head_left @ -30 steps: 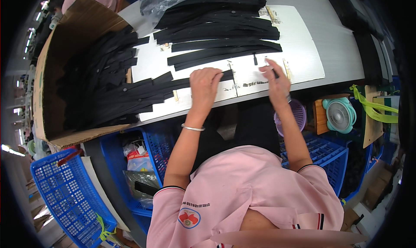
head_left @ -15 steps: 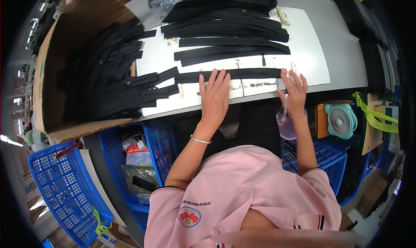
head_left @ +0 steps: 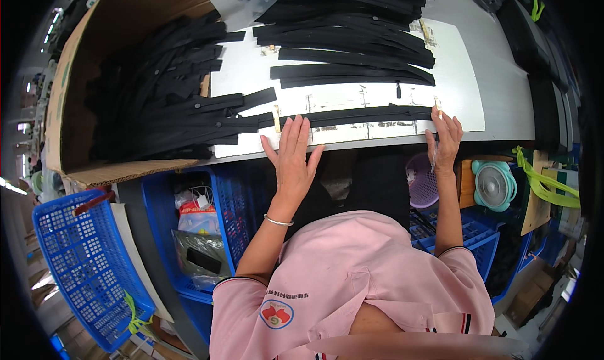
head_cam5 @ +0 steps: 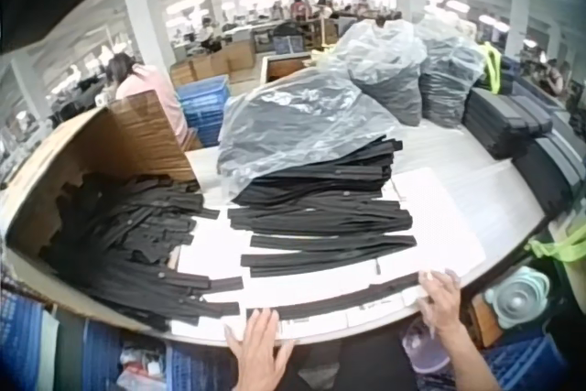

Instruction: The recorder is using a pen to mark specific positions on black fabric strips, using a guide on the workbench.

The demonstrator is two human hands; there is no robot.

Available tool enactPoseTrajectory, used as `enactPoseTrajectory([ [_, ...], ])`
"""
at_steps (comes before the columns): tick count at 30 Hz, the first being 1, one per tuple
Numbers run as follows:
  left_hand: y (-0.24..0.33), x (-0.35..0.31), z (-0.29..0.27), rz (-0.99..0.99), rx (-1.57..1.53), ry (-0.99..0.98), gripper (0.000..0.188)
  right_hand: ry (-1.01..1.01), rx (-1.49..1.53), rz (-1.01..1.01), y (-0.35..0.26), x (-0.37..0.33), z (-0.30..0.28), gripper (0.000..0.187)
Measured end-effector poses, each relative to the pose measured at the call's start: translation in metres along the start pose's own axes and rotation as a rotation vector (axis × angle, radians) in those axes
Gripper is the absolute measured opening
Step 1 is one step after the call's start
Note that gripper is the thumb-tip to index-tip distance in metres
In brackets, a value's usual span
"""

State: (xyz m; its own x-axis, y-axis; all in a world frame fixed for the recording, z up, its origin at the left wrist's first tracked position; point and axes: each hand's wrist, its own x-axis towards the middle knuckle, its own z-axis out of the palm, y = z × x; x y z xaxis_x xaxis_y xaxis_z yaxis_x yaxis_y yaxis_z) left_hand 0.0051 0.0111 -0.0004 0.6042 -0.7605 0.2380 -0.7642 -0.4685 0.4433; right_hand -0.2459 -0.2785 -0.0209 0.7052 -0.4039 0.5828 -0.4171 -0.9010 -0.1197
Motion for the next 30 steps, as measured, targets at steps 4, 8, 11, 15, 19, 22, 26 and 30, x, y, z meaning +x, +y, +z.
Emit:
enactPoseTrajectory([
  [4, -0.006, -0.003, 0.0, -0.022, 0.021, 0.038, 0.067, -0.033, -0.033, 0.051, -0.015, 0.012, -0.009, 0.049],
  [8, -0.008, -0.003, 0.003, -0.026, 0.011, 0.037, 0.067, 0.025, 0.025, 0.098, -0.05, 0.032, -0.009, 0.042],
  [11, -0.011, -0.005, 0.003, -0.029, 0.011, 0.042, 0.068, -0.062, 0.399, 0.183, -0.099, 0.06, 0.0, 0.029],
  [15, -0.009, -0.003, 0.004, -0.013, -0.009, 0.07, 0.067, -0.159, 0.653, 0.204, -0.16, 0.095, 0.014, 0.02],
  [19, -0.009, -0.002, 0.006, -0.019, -0.02, 0.08, 0.068, -0.272, 1.117, 0.509, -0.203, 0.113, 0.049, 0.016],
  [22, -0.009, -0.002, 0.009, -0.02, -0.016, 0.101, 0.069, -0.276, 1.108, 0.497, -0.205, 0.106, 0.075, 0.017],
  [26, -0.012, -0.004, 0.009, -0.029, -0.048, 0.111, 0.071, -0.281, 0.98, 0.406, -0.208, 0.108, 0.076, 0.016],
  [30, -0.013, -0.004, 0.009, -0.028, -0.03, 0.119, 0.071, -0.292, 0.962, 0.384, -0.21, 0.108, 0.075, 0.015],
])
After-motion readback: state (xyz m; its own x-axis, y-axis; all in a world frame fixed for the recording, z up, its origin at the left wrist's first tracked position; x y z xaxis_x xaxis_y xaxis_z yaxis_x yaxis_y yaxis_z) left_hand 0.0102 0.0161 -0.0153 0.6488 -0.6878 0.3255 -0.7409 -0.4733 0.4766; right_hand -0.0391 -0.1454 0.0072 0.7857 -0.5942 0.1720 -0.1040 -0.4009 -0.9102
